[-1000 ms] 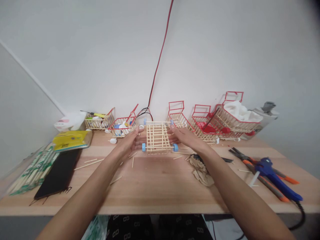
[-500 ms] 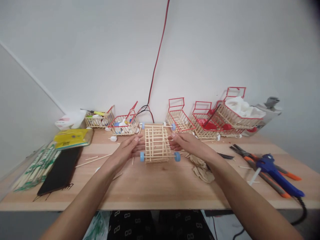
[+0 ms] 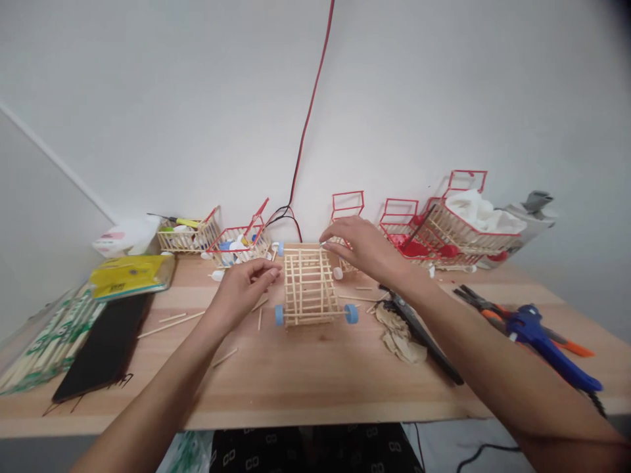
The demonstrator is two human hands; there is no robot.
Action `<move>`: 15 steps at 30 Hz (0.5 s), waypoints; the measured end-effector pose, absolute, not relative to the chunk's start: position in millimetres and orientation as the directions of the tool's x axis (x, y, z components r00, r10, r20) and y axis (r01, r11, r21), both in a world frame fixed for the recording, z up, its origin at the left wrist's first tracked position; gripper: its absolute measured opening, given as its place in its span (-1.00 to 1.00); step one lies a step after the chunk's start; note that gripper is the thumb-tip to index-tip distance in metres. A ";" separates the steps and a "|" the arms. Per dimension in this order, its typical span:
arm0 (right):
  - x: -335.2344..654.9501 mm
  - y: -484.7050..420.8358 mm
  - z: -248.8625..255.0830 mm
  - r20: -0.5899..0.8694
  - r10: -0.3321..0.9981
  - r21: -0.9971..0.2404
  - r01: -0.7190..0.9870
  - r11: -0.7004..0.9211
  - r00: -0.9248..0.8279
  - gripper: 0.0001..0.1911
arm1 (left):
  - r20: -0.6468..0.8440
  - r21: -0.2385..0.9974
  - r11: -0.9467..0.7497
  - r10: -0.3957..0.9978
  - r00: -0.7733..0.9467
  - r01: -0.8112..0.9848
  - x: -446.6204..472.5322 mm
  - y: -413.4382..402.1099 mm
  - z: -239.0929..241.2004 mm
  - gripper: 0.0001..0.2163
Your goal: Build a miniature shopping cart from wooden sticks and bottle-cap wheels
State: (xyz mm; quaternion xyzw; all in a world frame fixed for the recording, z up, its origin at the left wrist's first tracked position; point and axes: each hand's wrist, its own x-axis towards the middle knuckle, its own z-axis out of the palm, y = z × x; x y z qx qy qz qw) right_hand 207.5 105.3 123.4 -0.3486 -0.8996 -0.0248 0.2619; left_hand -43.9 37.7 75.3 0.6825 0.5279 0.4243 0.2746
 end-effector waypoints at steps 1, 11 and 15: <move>205.5 109.9 122.2 0.473 0.609 -0.131 0.632 0.764 -0.637 -0.81 | 0.362 0.747 -0.349 0.927 0.094 0.566 -41.4 32.5 79.6 -0.76; 193.8 119.9 114.2 0.409 0.606 -0.168 0.597 0.785 -0.682 -0.83 | 0.701 -0.032 -0.673 0.512 0.496 0.739 12.4 -38.8 82.8 -0.79; 190.4 122.4 112.7 0.405 0.601 -0.165 0.591 0.790 -0.689 -0.84 | 0.701 -0.007 -0.650 0.539 0.467 0.760 13.1 -40.8 71.3 -0.80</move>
